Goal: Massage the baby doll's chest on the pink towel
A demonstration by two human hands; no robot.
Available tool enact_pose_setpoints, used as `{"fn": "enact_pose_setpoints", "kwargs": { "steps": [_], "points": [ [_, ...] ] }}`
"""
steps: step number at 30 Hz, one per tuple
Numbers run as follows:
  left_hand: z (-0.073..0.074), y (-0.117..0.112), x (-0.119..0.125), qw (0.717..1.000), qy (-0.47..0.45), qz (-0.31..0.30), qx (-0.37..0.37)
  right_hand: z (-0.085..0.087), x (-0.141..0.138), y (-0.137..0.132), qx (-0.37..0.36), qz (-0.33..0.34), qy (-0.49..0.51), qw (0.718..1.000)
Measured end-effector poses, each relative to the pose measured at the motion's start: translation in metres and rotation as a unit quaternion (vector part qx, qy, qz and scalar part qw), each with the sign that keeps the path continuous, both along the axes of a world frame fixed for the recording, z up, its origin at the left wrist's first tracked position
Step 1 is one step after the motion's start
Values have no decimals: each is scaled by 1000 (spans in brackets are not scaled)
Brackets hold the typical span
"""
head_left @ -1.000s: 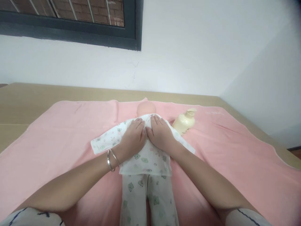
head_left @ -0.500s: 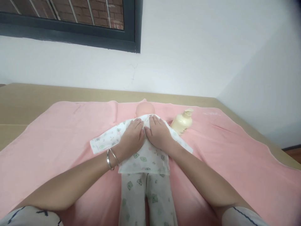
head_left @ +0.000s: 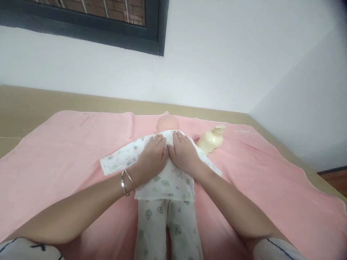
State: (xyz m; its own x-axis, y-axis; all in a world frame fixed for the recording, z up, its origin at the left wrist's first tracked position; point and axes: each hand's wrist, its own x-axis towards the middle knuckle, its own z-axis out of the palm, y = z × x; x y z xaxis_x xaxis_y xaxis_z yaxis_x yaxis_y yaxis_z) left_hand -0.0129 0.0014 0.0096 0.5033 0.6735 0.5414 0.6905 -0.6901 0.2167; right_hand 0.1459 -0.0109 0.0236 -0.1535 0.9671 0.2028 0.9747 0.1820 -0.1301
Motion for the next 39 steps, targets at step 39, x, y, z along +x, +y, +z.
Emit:
{"fn": "enact_pose_setpoints", "kwargs": {
  "steps": [39],
  "points": [
    [27,3,-5,983,34,15,-179,21,0,-13,-28,5,-5,1000]
  ]
}}
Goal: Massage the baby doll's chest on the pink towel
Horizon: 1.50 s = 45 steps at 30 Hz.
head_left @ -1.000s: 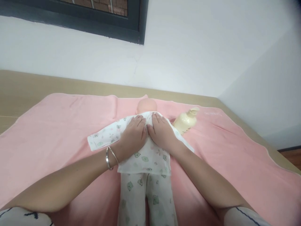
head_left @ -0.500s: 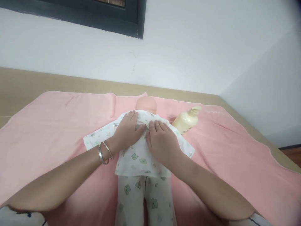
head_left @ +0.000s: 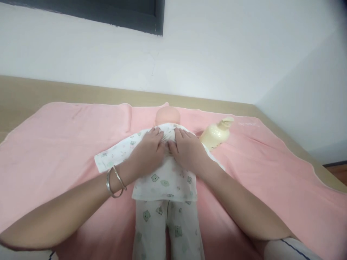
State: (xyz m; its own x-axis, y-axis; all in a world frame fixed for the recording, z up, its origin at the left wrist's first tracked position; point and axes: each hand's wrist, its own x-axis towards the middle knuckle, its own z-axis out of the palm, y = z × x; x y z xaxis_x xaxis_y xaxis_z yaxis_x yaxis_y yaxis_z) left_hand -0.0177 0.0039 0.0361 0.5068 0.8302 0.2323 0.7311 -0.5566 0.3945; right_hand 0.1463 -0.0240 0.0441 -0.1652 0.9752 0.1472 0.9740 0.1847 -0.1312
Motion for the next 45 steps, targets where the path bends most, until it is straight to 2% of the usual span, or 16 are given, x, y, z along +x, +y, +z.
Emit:
{"fn": "enact_pose_setpoints", "kwargs": {
  "steps": [4,8,12,15,18,20,26,31,35,40,45],
  "points": [
    [-1,22,-3,999,-22,37,-22,5,-13,-20,30,-14,-50,998],
    [-14,28,-5,999,-5,27,39,12,-11,-19,8,-1,-30,1000],
    [-15,14,-3,996,17,4,86,13,2,-1,-40,0,53,998],
    [-4,-5,2,998,-4,11,55,8,10,10,-67,-1,62,996],
    [5,-18,6,999,-23,-3,24,1,12,14,-51,15,51,997],
    [6,-19,7,999,-37,-3,7,-2,12,12,-31,25,38,998],
    [-12,8,0,994,-80,33,-68,-6,0,-5,20,24,-18,999],
    [-31,24,-1,997,-67,40,27,-3,-11,-22,41,8,-46,998],
    [-37,20,1,993,-101,48,42,3,-15,-25,41,6,-61,997],
    [-32,16,1,994,-92,48,41,1,-13,-20,44,4,-15,999],
    [-8,10,-1,999,2,35,37,-8,-5,-4,-18,13,37,999]
  ]
}}
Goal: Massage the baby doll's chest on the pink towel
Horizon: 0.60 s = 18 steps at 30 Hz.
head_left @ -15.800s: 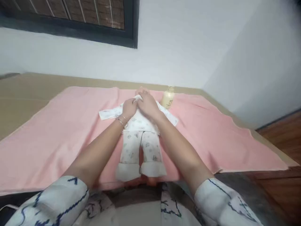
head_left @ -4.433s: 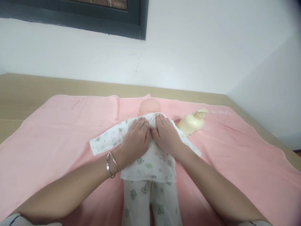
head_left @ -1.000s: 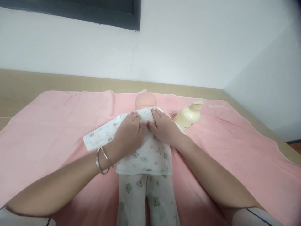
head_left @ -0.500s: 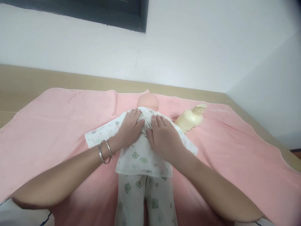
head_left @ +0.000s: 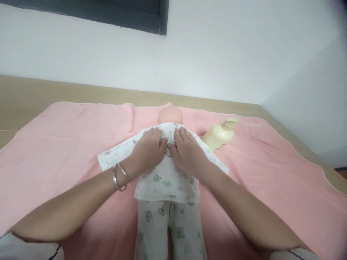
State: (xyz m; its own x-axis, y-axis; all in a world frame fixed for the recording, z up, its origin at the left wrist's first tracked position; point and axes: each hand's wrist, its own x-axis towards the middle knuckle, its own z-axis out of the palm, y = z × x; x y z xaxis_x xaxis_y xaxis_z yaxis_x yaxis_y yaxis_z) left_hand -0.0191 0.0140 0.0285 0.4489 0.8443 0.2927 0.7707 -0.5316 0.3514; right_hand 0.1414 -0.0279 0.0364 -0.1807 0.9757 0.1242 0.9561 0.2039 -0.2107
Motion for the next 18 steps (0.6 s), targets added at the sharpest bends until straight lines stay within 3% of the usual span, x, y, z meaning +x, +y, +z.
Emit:
{"fn": "enact_pose_setpoints", "kwargs": {
  "steps": [4,9,14,18],
  "points": [
    [19,-13,-3,998,55,-5,-18,-3,7,11,-23,2,26,999],
    [25,-17,-6,997,44,-40,-42,3,8,11,16,18,-13,1000],
    [23,1,-5,996,15,-28,-82,17,1,-1,14,19,-91,996],
    [8,11,-1,997,8,-34,-66,22,-10,-16,20,-6,-144,989]
  ]
}}
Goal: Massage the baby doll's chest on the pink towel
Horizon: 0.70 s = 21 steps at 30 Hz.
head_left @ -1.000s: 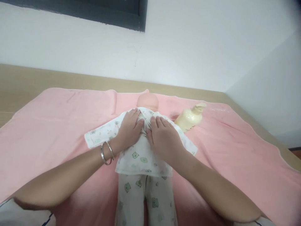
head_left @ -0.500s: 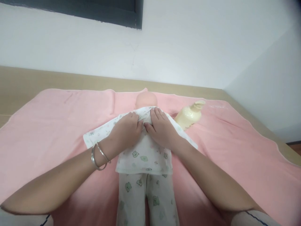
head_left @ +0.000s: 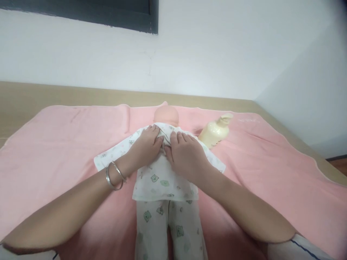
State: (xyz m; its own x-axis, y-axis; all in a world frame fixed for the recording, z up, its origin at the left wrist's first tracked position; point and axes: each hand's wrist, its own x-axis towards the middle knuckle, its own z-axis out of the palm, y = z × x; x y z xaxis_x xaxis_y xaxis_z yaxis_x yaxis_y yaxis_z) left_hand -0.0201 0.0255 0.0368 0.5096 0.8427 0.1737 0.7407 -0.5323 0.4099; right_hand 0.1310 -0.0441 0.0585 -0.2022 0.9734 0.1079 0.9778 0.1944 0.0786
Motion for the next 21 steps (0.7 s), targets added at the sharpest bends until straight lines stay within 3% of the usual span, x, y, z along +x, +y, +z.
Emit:
{"fn": "enact_pose_setpoints", "kwargs": {
  "steps": [6,13,21],
  "points": [
    [-18,3,1,997,16,7,69,-1,-3,-7,3,1,4,1000],
    [-13,-12,0,988,32,9,148,-9,10,14,-19,-7,137,990],
    [-12,-37,1,972,45,-34,227,-21,24,34,-36,23,176,983]
  ]
}}
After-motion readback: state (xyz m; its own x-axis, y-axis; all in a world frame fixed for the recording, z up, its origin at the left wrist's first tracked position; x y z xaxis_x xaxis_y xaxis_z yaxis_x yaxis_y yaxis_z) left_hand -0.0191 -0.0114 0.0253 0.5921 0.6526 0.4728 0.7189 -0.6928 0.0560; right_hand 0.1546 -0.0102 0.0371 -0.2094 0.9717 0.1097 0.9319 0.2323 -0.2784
